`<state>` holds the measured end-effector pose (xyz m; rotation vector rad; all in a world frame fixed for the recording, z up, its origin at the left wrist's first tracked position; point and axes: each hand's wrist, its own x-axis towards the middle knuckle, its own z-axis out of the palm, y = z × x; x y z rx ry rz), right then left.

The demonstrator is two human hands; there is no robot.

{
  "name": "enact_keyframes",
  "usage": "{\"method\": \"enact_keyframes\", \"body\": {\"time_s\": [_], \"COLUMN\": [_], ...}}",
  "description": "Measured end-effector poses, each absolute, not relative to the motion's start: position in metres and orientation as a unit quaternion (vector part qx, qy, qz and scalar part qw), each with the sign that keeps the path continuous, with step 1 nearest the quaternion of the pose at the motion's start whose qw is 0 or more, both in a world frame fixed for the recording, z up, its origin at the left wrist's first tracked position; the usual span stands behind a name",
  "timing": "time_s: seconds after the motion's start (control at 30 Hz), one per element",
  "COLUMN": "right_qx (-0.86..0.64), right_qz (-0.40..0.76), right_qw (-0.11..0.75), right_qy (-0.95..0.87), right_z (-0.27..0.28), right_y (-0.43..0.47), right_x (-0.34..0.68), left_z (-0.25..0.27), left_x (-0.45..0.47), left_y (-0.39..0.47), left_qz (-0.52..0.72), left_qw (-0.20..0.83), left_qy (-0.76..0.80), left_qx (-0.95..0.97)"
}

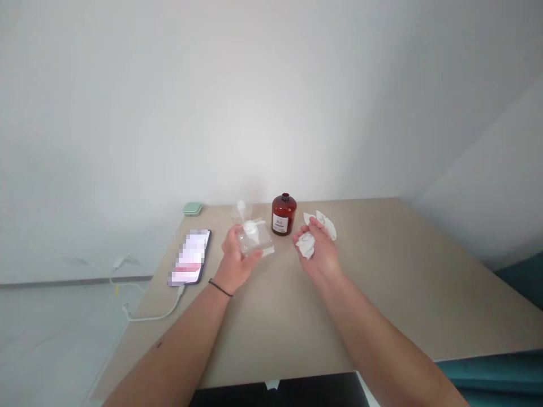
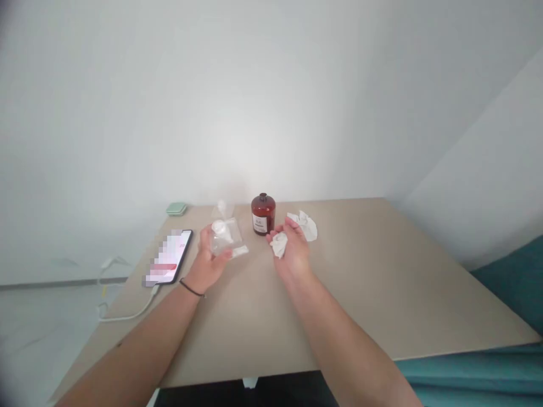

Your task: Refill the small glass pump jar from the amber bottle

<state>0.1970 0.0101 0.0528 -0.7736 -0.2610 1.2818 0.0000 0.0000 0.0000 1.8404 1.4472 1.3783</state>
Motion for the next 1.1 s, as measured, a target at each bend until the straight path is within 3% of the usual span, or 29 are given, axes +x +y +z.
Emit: {"method": "enact_keyframes", "body": {"time_s": [0.17,0.4,0.73,1.1], "right_qx": [-0.376,-0.47,-0.6,-0.603], "right_qz": [0.55,0.42,0.205,0.222], "right_qw": [0.73,0.724,0.529,0.434], "right_qy": [-0.15,-0.281,-0.564,-0.632], "right_z": [0.05,0.033,0.031,0.048], "right_y": [0.026,0.042,0.046,0.075], "right_x": [0.233,0.257,0.239,0.211], "left_z": [0.01,0.003,0.002,0.005], "left_x": [-0.021,-0.031,-0.034,-0.043], "left_y": [0.013,0.02,0.023,0.023], "left_qz": [0.425,0.296,0.241,0.279], "left_qw": [0.166,0.12,0.121,0.131], "left_qy": [0.582,0.598,0.605,0.58], "left_qx": [0.673,0.735,0.749,0.754]}}
